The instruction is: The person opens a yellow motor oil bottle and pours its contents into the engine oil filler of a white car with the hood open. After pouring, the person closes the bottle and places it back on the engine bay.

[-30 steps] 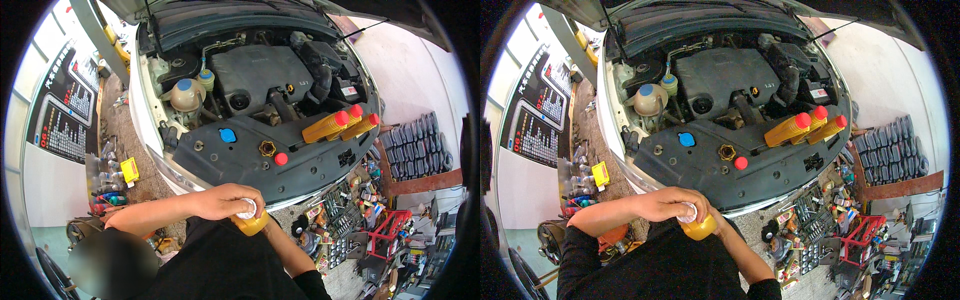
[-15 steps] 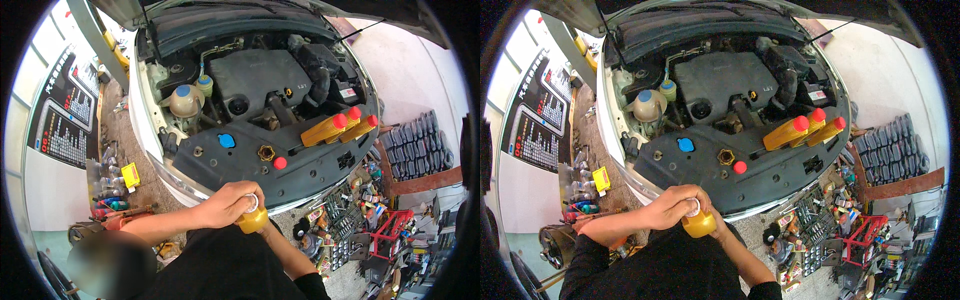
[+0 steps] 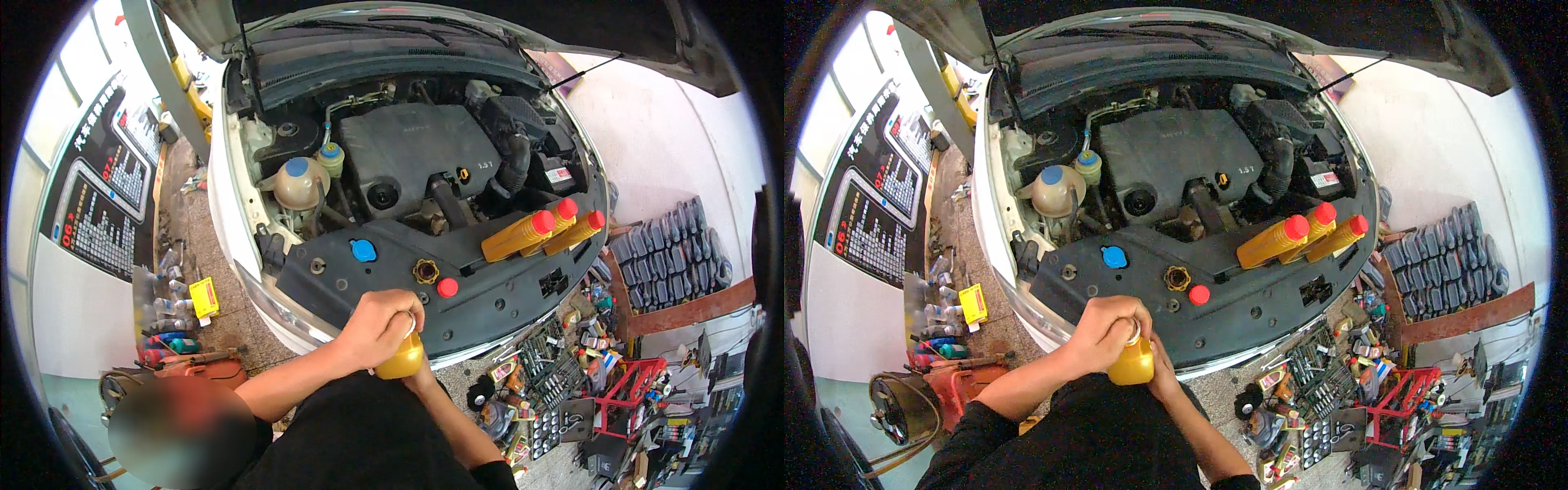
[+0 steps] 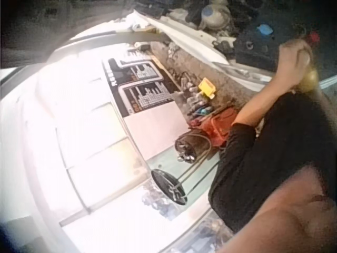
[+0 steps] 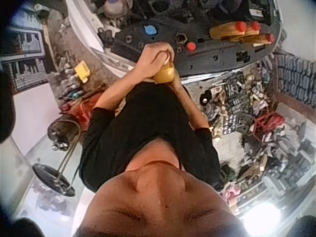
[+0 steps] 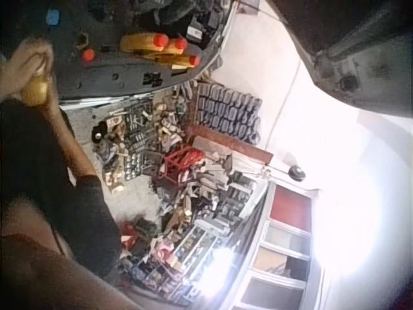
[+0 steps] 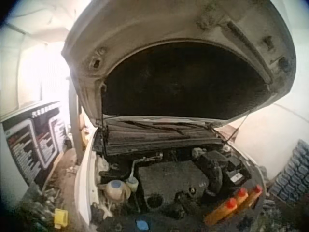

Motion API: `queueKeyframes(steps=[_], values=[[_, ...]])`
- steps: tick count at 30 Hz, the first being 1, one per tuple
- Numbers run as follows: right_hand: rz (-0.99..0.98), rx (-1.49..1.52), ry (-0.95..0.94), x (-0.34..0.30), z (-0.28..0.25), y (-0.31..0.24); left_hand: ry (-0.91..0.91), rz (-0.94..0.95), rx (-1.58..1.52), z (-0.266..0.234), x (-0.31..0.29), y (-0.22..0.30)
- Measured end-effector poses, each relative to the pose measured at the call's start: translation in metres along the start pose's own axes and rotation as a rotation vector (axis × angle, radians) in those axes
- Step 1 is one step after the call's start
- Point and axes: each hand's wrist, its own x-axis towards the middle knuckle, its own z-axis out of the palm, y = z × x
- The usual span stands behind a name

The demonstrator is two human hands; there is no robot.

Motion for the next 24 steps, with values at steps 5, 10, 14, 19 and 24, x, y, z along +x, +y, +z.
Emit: queueKeyframes(steps=[5, 10, 14, 19, 24], values=[[-0.481, -0.684, -0.233, -0.009, 0.035, -0.097, -0.060, 0.017, -0.024, -0.017, 0.003, 0.001], [-0.558, -1.005, -0.281, 0.000, 0.068, -0.111, -0.081, 0.066, 0.007, -0.014, 0.007, -0.003], [-0.566, -1.021, -0.198, 0.002, 0.069, -0.102, -0.008, 0.060, 0.038, -0.011, 0.008, -0.015], [-0.660, -1.029, -0.107, 0.007, 0.069, -0.085, 0.096, 0.079, 0.205, -0.004, 0.005, -0.025], [-0.789, -1.134, -0.041, 0.010, 0.075, -0.091, 0.213, 0.048, 0.086, 0.002, 0.005, -0.025]])
